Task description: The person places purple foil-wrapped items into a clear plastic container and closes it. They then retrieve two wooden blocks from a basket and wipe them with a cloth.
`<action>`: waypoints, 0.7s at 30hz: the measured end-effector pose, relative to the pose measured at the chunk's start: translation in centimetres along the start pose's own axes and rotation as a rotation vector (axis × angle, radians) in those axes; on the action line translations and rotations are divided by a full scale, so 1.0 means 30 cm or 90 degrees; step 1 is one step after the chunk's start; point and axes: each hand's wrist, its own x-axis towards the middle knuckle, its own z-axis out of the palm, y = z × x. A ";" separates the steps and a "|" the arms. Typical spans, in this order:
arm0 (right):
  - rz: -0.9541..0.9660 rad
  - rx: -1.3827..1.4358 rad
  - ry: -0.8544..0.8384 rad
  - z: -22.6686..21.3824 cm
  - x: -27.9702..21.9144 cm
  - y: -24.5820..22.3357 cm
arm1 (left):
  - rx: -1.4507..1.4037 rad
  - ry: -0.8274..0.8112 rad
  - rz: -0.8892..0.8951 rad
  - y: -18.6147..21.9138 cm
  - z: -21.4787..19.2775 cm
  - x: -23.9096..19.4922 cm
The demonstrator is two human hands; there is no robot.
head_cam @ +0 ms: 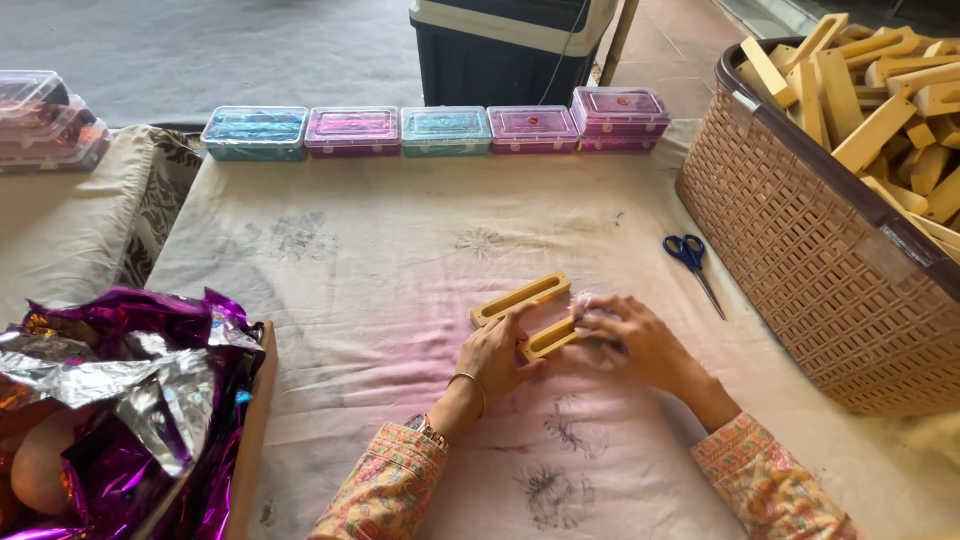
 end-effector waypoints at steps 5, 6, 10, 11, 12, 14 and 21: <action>0.146 0.026 0.048 0.127 -0.063 0.044 | -0.005 -0.068 0.048 -0.020 0.022 -0.027; 0.144 0.024 0.047 0.150 -0.054 0.013 | -0.006 -0.066 0.047 0.003 0.000 -0.027; 0.025 0.107 0.047 0.136 0.003 -0.111 | -0.062 0.001 0.112 0.017 -0.021 -0.014; -0.032 0.145 0.049 0.115 0.015 -0.152 | -0.054 0.033 0.158 -0.002 -0.006 -0.024; -0.030 0.150 0.048 0.107 0.001 -0.129 | -0.054 0.030 0.153 -0.001 0.008 -0.035; -0.036 0.162 0.039 0.086 0.012 -0.064 | -0.054 -0.028 0.096 -0.011 0.013 -0.026; 0.091 -0.046 0.056 0.071 -0.056 0.068 | -0.045 -0.039 0.097 0.003 0.003 -0.022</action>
